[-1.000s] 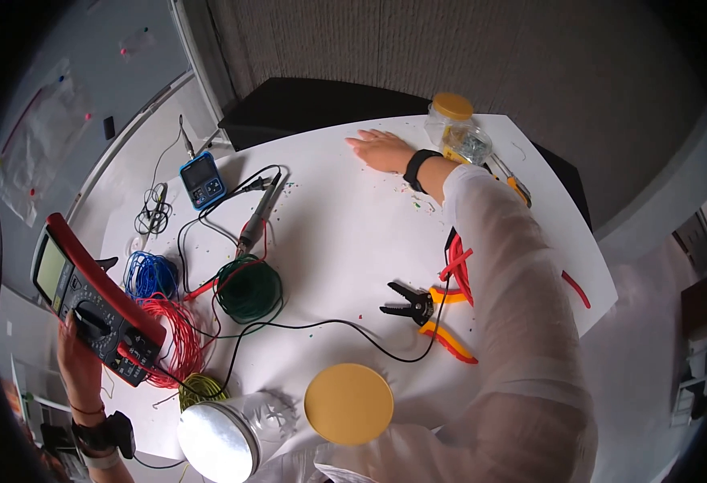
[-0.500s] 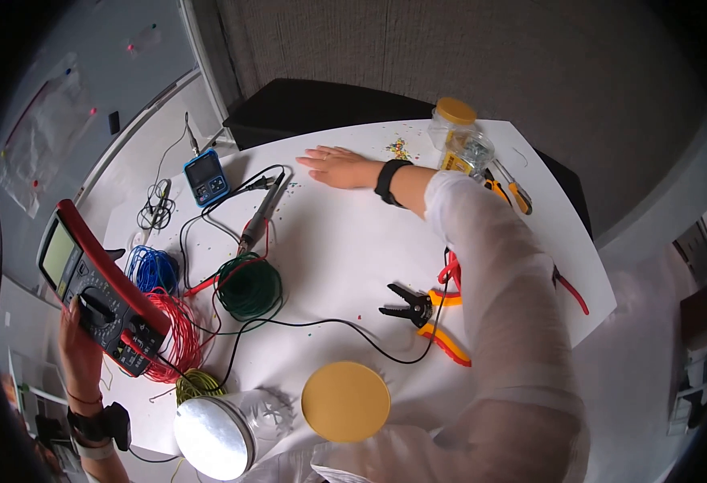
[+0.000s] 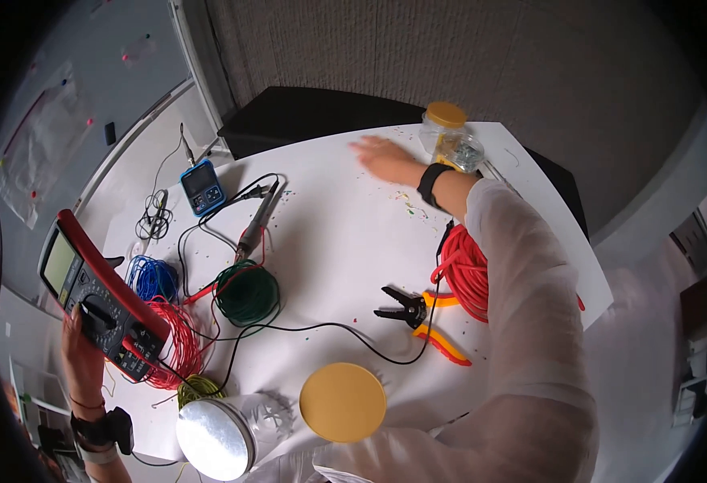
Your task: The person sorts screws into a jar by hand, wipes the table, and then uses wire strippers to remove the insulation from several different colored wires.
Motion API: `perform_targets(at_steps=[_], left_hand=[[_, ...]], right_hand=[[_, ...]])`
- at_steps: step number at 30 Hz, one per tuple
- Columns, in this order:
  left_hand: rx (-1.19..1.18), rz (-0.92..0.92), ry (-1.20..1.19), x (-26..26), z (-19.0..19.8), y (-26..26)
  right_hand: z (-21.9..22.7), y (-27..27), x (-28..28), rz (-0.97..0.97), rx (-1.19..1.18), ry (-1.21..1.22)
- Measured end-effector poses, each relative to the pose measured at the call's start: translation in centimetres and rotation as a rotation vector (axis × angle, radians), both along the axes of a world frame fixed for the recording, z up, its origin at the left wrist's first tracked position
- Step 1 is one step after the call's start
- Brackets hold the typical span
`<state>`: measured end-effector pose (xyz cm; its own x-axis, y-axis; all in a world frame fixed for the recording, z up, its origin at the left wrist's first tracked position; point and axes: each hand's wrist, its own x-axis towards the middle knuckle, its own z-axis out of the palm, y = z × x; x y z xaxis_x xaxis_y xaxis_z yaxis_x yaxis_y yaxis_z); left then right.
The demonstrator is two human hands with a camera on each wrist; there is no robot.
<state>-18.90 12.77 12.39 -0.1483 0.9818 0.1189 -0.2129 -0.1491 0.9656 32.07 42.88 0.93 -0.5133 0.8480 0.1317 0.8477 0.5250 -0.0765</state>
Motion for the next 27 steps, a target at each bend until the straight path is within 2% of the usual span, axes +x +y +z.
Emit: perform_targets(at_steps=[2, 5, 7, 9, 11, 13, 14, 16, 20, 22, 23, 25, 26, 27], left_hand=[[0.009, 0.012, -0.022, 0.3, -0.3, 0.3], [0.002, 0.001, -0.013, 0.7, 0.0, 0.4], [0.022, -0.122, 0.013, 0.7, 0.2, 0.2], [0.035, -0.108, 0.041, 0.4, 0.1, -0.2], [0.033, -0.083, 0.043, 0.4, 0.2, -0.7], [0.043, -0.084, 0.03, 0.1, 0.2, -0.7], [0.044, -0.086, 0.019, 0.1, 0.3, -0.6], [0.034, -0.048, 0.006, 0.0, 0.2, -0.5], [0.024, 0.004, -0.04, 0.0, 0.1, -0.5], [0.01, -0.009, -0.012, -0.1, 0.2, -0.6], [0.002, -0.024, 0.009, -0.2, 0.3, -0.6], [-0.003, -0.023, 0.002, -0.4, 0.2, -0.6], [-0.005, -0.02, -0.003, -0.5, 0.2, -0.6], [-0.003, -0.02, -0.001, -0.5, 0.2, -0.5]], right_hand=[[-0.8, -1.8, -2.7, 0.365, 0.007, 0.028], [-2.4, -2.5, -4.7, 0.4, 0.062, -0.029], [-2.3, -1.0, -2.7, 0.217, 0.061, -0.075], [-1.4, 0.5, 0.5, -0.001, 0.029, -0.227], [0.0, 0.7, 2.5, -0.331, 0.002, -0.36], [0.8, 0.5, 3.1, -0.355, -0.025, -0.174], [0.9, 0.8, 2.9, -0.354, -0.023, -0.173], [1.2, 0.7, 2.0, -0.263, 0.033, -0.004], [2.3, 1.3, 1.0, -0.248, 0.133, 0.098], [2.5, 1.4, 1.0, -0.165, 0.385, 0.209], [2.6, 1.4, 1.0, -0.166, 0.38, 0.211], [5.6, -0.7, -0.2, -0.346, -0.002, 0.234], [5.8, -1.3, -0.2, -0.347, 0.0, 0.235], [5.8, -1.9, -0.2, -0.342, -0.003, 0.349]])
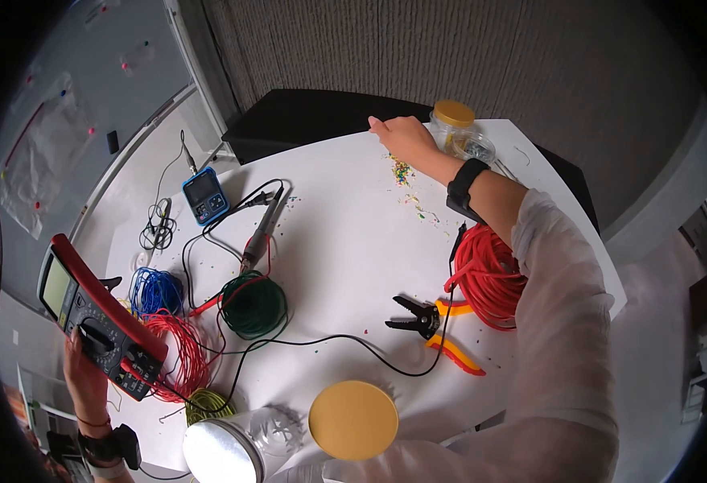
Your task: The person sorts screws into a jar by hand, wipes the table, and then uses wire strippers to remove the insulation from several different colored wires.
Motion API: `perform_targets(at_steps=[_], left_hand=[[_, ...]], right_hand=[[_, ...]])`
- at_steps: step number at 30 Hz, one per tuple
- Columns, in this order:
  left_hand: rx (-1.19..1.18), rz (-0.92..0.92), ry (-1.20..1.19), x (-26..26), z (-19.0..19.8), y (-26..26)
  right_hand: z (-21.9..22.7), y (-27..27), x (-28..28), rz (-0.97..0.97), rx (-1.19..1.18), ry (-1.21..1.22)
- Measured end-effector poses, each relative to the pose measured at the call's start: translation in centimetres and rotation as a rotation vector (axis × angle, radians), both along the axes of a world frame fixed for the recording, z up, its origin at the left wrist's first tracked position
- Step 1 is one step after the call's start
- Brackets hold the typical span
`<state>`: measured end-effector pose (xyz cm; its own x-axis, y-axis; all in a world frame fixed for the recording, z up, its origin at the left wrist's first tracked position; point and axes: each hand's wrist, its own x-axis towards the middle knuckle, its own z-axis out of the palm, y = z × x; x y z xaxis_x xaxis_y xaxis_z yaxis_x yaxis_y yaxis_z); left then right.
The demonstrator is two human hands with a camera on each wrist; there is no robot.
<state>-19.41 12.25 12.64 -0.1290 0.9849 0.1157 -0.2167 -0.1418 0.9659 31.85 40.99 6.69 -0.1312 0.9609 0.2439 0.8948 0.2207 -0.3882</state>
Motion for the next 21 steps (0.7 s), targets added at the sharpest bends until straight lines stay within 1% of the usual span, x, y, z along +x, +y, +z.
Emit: perform_targets(at_steps=[1, 2, 4, 5, 7, 10, 13, 18, 20, 21], left_hand=[[0.001, -0.014, 0.006, 0.0, 0.1, 0.1], [0.003, -0.029, 0.012, 0.0, 0.2, 0.2], [0.007, -0.043, 0.008, 0.1, 0.3, 0.2], [0.007, -0.056, 0.003, 0.1, 0.4, 0.3], [0.003, -0.048, 0.004, 0.0, 0.3, 0.5], [-0.009, -0.041, 0.003, 0.1, 0.3, 0.4], [-0.008, -0.034, 0.005, 0.5, 0.2, 0.4], [0.004, -0.012, 0.032, 0.2, 0.4, 0.4], [0.005, -0.032, 0.023, -0.1, 0.3, 0.6], [0.004, -0.032, 0.022, -0.1, 0.2, 0.6]], right_hand=[[-0.1, -0.5, 0.0, 0.004, 0.017, 0.113], [-0.2, -0.9, 0.1, 0.004, 0.019, 0.115], [-0.3, -1.4, 0.4, 0.034, 0.065, 0.257], [-0.1, -1.6, 0.5, 0.031, 0.064, 0.259], [0.4, -1.8, 0.7, 0.011, 0.242, 0.186], [0.0, -1.4, 1.8, -0.005, 0.295, 0.212], [-0.1, -1.1, 2.4, 0.003, 0.268, 0.17], [0.0, -2.2, 1.1, 0.066, 0.241, 0.061], [-1.1, -2.0, 1.1, 0.183, 0.27, -0.026], [-0.8, -2.4, 0.9, 0.183, 0.269, -0.026]])
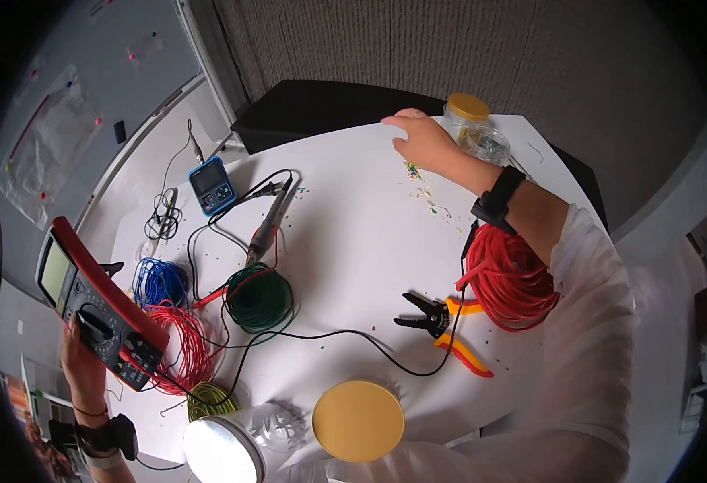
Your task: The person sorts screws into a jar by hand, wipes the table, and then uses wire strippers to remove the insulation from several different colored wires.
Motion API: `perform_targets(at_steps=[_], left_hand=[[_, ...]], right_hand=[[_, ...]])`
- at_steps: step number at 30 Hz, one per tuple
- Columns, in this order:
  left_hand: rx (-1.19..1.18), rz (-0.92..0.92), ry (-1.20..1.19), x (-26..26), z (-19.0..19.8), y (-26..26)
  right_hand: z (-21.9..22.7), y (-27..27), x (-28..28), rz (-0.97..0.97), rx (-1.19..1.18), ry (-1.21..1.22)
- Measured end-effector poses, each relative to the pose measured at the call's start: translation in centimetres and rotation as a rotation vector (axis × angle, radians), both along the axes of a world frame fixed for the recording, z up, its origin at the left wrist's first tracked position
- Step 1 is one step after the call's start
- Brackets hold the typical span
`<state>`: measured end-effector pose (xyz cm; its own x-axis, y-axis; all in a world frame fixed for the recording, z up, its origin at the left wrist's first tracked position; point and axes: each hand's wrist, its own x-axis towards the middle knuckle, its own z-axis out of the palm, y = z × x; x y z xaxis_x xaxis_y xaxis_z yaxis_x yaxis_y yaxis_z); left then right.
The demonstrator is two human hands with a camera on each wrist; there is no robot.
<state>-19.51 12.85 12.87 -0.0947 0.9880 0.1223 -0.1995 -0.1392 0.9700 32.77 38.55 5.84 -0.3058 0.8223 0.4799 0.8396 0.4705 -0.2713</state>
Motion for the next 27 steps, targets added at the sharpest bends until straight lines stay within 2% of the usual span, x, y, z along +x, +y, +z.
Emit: perform_targets(at_steps=[2, 5, 9, 12, 16, 23, 25, 27], left_hand=[[0.01, 0.016, -0.012, -0.1, -0.2, 0.0], [0.021, 0.032, -0.001, 0.0, -0.1, -0.1], [-0.021, -0.009, 0.001, 0.0, 0.3, 0.0], [-0.002, -0.014, 0.011, -0.1, 0.3, 0.0], [-0.047, 0.037, 0.019, 0.0, -0.2, 0.3], [-0.039, -0.001, 0.019, 0.5, -0.5, 0.8], [-0.02, 0.049, 0.011, 0.6, -0.6, 0.6], [-0.016, 0.037, 0.016, 0.5, -0.6, 0.6]], right_hand=[[0.5, -0.8, -0.6, 0.013, -0.133, -0.009], [-0.9, -0.2, 0.0, 0.073, -0.045, -0.043], [-0.1, -1.1, -0.3, 0.072, -0.155, 0.016], [0.1, -1.6, 0.1, 0.115, -0.101, -0.006], [0.0, -1.5, 0.4, 0.095, -0.199, 0.005], [0.5, -1.2, 0.6, 0.052, -0.161, 0.06], [1.0, -1.4, 0.5, 0.065, -0.145, 0.061], [1.5, -1.7, 0.4, 0.026, -0.259, 0.049]])
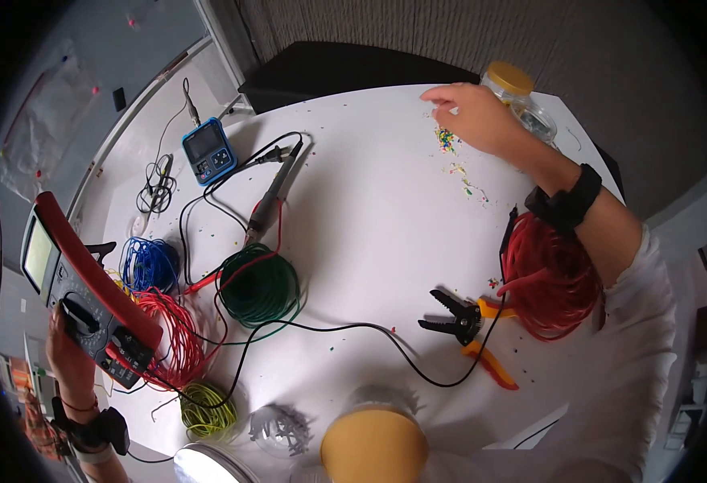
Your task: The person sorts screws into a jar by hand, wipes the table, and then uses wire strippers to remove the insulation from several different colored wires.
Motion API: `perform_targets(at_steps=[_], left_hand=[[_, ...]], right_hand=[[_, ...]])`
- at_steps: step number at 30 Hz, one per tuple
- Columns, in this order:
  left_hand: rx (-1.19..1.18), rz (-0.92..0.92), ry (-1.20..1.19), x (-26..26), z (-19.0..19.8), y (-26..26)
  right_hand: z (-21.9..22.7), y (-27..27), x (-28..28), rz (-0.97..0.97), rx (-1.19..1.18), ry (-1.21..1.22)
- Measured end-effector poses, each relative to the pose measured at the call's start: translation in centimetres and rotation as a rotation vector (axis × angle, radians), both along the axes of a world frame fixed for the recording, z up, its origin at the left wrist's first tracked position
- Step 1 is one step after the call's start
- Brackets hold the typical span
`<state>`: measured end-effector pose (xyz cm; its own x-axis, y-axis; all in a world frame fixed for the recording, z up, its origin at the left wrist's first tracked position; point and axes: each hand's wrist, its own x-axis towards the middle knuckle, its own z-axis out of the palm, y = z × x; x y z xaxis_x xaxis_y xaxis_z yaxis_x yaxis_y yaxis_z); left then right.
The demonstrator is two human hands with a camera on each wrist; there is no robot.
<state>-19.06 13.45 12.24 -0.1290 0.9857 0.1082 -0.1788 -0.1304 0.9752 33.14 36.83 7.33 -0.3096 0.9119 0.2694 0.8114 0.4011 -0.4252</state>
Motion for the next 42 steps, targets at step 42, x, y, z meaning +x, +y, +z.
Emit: perform_targets(at_steps=[42], left_hand=[[-0.015, -0.035, 0.097, 3.4, 2.4, -0.1]], right_hand=[[-7.0, 15.3, -5.1, -0.297, -0.144, -0.253]])
